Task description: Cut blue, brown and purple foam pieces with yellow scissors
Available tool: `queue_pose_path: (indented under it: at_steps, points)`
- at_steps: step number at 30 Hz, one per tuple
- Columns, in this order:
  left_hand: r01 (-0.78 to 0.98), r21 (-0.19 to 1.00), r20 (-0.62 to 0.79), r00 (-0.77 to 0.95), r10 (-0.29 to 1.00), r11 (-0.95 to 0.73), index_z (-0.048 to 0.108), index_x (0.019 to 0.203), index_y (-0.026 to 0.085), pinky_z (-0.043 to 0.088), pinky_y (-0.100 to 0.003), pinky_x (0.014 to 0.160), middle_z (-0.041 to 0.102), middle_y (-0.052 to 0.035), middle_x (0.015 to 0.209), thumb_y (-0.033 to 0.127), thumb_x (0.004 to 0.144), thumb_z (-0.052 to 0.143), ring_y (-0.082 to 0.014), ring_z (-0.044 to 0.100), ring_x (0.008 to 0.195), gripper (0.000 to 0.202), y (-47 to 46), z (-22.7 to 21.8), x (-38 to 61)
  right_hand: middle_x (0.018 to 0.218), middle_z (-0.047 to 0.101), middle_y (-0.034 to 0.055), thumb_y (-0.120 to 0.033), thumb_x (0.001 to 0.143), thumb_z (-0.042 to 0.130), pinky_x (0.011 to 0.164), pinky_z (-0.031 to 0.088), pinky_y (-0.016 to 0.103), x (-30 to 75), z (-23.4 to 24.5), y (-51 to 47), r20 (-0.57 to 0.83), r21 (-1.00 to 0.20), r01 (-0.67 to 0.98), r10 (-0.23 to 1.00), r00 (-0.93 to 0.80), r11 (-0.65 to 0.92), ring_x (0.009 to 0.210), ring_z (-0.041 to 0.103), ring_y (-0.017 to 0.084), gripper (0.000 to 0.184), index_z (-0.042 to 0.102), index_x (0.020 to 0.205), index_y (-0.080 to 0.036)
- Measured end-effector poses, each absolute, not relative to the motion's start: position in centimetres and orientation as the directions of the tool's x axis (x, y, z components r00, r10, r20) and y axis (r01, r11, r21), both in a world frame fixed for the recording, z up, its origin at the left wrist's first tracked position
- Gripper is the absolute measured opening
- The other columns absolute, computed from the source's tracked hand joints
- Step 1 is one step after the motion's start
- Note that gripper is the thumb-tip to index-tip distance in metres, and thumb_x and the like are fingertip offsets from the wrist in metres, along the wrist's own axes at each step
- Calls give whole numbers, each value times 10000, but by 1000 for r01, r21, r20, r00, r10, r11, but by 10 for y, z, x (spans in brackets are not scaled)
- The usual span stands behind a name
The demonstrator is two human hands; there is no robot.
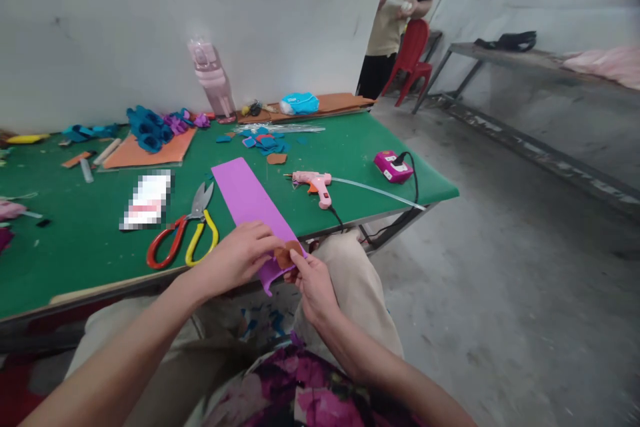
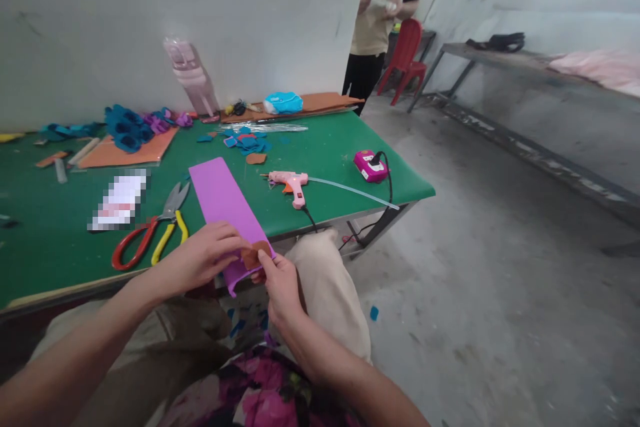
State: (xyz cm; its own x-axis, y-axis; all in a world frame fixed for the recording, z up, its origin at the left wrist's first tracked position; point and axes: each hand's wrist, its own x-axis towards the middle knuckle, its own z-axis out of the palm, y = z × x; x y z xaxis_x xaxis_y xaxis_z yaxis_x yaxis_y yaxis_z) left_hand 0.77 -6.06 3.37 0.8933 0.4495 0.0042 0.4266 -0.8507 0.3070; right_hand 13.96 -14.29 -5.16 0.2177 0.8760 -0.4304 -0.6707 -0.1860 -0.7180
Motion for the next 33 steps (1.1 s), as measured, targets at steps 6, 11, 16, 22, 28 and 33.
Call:
queue_pose_path:
  at_steps: [6, 11, 16, 22, 28, 33]
  points:
    - [419, 282, 44, 893, 448, -863, 638, 853, 191, 356, -315, 767, 590, -52, 837, 180, 901, 409, -181, 474, 845, 234, -64, 22, 7, 579, 615, -3, -403, 639, 716, 516, 371, 233, 140, -50, -144, -432, -716, -673, 875, 219, -185, 491, 480, 94, 283, 636, 697, -138]
    - [436, 363, 76, 867, 492, -824, 641, 900, 202, 367, -320, 794, 615, -48, 872, 178, 877, 448, -180, 499, 863, 196, -65, 32, -5, 567, 614, 1, -425, 621, 719, 500, 367, 240, 140, -54, -142, -454, -737, -642, 858, 238, -212, 473, 473, 99, 306, 639, 700, -141]
    - [622, 605, 128, 539, 833, -496, 588, 804, 190, 412, -278, 675, 614, -23, 760, 297, 874, 454, -158, 547, 728, 185, -81, 27, -19, 560, 611, -2, -423, 640, 710, 498, 361, 240, 141, -56, -143, -451, -753, -624, 855, 257, -209, 471, 468, 98, 290, 643, 696, -146]
    - [213, 917, -365, 109, 924, 337, 508, 725, 206, 382, -192, 436, 505, 65, 505, 530, 728, 598, -101, 475, 453, 336, -139, -18, -8, 565, 613, -5, -427, 650, 706, 521, 363, 244, 134, -54, -148, -448, -759, -611, 861, 240, -225, 491, 473, 104, 285, 649, 689, -150]
    - [-301, 834, -482, 13, 876, 463, 618, 960, 159, 441, -196, 531, 658, -6, 765, 370, 603, 768, -92, 555, 582, 441, -167, -40, 27, 537, 558, -26, -454, 694, 667, 503, 351, 237, 118, -62, -157, -435, -768, -588, 881, 186, -255, 492, 445, 107, 295, 629, 687, -162]
    - [-445, 798, -493, -92, 865, 407, 651, 855, 135, 434, -201, 530, 652, 4, 660, 322, 565, 792, -94, 557, 551, 373, -165, -51, 33, 514, 529, -30, -485, 687, 665, 477, 339, 230, 108, -64, -163, -431, -793, -541, 886, 174, -280, 474, 422, 103, 325, 609, 639, -169]
